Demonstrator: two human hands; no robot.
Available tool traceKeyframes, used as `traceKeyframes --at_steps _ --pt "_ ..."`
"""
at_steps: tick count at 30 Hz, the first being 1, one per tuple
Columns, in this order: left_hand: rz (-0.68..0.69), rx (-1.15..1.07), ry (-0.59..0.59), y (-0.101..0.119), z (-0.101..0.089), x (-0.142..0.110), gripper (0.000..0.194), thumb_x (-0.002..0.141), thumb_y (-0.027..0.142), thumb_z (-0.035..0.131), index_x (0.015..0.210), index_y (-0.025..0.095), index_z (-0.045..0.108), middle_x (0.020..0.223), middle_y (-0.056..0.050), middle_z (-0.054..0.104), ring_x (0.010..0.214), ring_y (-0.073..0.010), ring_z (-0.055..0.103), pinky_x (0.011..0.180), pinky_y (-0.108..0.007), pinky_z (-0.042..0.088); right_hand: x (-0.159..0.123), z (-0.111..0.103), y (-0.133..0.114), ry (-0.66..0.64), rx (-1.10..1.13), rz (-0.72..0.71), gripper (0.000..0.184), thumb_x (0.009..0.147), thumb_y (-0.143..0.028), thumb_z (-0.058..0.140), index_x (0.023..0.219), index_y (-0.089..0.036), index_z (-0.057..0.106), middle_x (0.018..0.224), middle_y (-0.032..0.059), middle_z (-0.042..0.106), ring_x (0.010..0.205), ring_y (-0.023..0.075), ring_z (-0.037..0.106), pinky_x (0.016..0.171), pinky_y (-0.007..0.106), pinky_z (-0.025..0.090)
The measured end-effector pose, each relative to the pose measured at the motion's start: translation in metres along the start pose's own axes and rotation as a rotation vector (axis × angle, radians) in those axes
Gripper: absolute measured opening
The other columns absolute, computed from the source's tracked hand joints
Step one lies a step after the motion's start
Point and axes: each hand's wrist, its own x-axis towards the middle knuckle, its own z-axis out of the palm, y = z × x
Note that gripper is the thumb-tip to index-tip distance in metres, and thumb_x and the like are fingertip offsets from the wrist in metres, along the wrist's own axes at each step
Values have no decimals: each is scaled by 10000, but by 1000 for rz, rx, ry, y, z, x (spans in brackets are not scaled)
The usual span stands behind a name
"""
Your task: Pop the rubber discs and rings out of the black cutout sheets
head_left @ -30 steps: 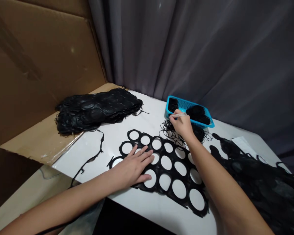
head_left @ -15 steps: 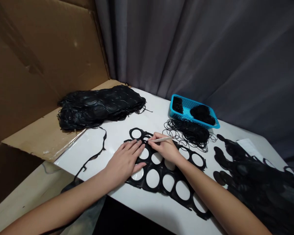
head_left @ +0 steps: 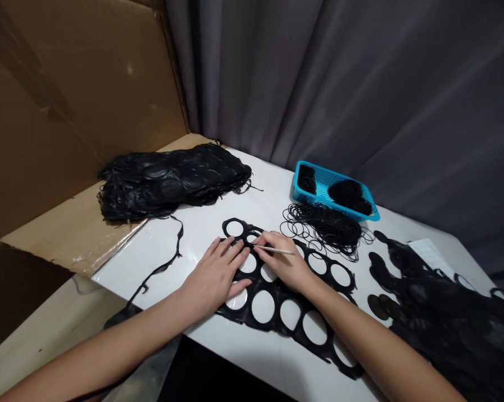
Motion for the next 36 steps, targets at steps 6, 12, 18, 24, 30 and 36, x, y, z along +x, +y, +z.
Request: traceKeyframes --at_steps 6,12,18,24,30,36 --pt "-7 -15 -16 1 -2 1 581 977 499 564 1416 122 513 1440 -141 546 1365 -366 436 1126 -534 320 5 5 -2 -34 -408 -200 107 910 -115 503 890 -202 562 892 89 694 888 259 584 841 383 379" --pt "-39 -10 -63 4 -5 2 602 960 494 599 1427 124 508 1467 -143 521 1374 -378 426 1133 -562 321 68 -52 33 335 -462 110 132 838 -87 465 819 -192 543 808 128 640 831 289 540 784 390 336" --pt "-67 -69 2 -1 -7 -2 582 1003 521 507 1415 110 495 1442 -184 522 1363 -359 453 1122 -555 366 87 -48 31 237 -189 173 145 795 -205 555 664 -227 498 655 18 623 648 196 566 615 287 376" --pt "-109 -39 24 -18 -12 -7 513 1032 496 445 1319 84 556 1341 -202 576 1267 -343 540 1082 -506 434 62 5 3 -30 121 49 163 810 -290 607 681 -217 538 847 8 741 767 161 660 696 260 480" --pt "-67 -2 63 -22 -5 -13 539 1046 490 412 1369 72 521 1373 -210 572 1308 -339 523 1116 -507 402 53 16 0 -96 293 35 102 841 -284 622 773 -209 609 904 32 735 838 193 669 760 315 502" --pt "-54 22 76 -20 -6 -12 544 1036 463 458 1353 29 542 1357 -223 587 1300 -346 529 1123 -498 390 53 19 1 -90 233 12 76 857 -252 623 793 -212 622 923 28 736 852 191 673 758 310 508"
